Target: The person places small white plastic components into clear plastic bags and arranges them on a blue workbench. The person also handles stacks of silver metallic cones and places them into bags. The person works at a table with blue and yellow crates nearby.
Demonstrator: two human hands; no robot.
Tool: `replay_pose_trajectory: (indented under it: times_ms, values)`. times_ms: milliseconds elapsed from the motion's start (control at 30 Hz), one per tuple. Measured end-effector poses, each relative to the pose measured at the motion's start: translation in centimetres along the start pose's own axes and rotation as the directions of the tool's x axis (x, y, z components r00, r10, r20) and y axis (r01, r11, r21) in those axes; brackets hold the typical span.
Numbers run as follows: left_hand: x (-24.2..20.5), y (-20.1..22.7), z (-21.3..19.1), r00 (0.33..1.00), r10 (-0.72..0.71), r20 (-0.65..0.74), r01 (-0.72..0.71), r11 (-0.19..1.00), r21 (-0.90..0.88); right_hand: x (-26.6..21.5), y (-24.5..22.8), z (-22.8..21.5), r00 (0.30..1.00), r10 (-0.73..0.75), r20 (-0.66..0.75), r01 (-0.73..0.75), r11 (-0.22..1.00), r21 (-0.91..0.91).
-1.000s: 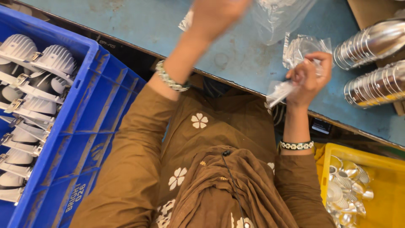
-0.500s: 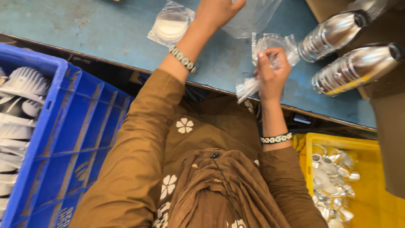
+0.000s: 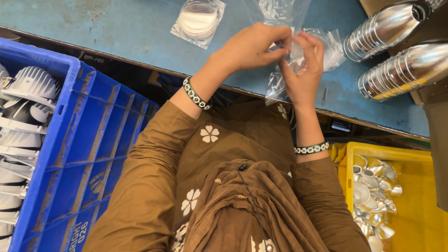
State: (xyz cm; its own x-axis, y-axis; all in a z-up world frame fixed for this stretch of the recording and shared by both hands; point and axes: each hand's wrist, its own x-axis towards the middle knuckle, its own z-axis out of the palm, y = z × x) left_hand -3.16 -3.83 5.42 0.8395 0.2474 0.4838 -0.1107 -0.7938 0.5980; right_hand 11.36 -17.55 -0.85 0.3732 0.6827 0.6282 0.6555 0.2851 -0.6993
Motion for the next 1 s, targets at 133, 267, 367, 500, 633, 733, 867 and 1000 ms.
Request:
replay_pose_trajectory:
  times_ms: [133, 267, 367, 500, 633, 733, 867, 1000]
  values:
    - [-1.7, -0.7, 0.0, 1.000, 0.029, 0.012, -0.027, 0.991, -0.130, -0.1, -0.2, 0.4, 0.999, 0.034, -0.013, -0.035, 0.995, -0.095]
    - [-3.0, -2.6, -0.3, 0.965, -0.138, -0.224, 0.096, 0.977, -0.192, 0.0, -0.4, 0.3, 0.999, 0.034, -0.025, -0.036, 0.992, -0.122]
    - [-3.9, -4.2, -0.5, 0.862, -0.313, -0.399, 0.378, 0.921, 0.096, 0.1, -0.7, 0.3, 0.999, 0.040, -0.031, -0.043, 0.992, -0.118]
    - [-4.1, -5.7, 0.7, 0.824, -0.458, -0.333, 0.494, 0.869, 0.026, 0.3, -1.1, 0.3, 0.999, 0.032, -0.015, -0.033, 0.997, -0.066]
    - [-4.2, -6.6, 1.8, 0.782, -0.495, -0.379, 0.544, 0.839, 0.026, 0.2, -1.3, 0.3, 0.997, 0.073, 0.004, -0.073, 0.996, -0.045]
    - [-3.9, -7.2, 1.9, 0.777, -0.520, -0.356, 0.570, 0.821, 0.045, 0.3, -1.2, 0.2, 0.999, 0.024, 0.040, -0.023, 1.000, -0.016]
    - [-3.9, -7.6, 1.2, 0.797, -0.502, -0.336, 0.534, 0.846, 0.002, 0.0, -1.1, 0.2, 0.993, 0.104, 0.049, -0.109, 0.989, 0.103]
    - [-5.1, -6.8, -1.0, 0.800, -0.589, -0.112, 0.484, 0.745, -0.458, -0.3, -0.9, 0.0, 0.995, 0.102, 0.023, -0.103, 0.993, 0.049]
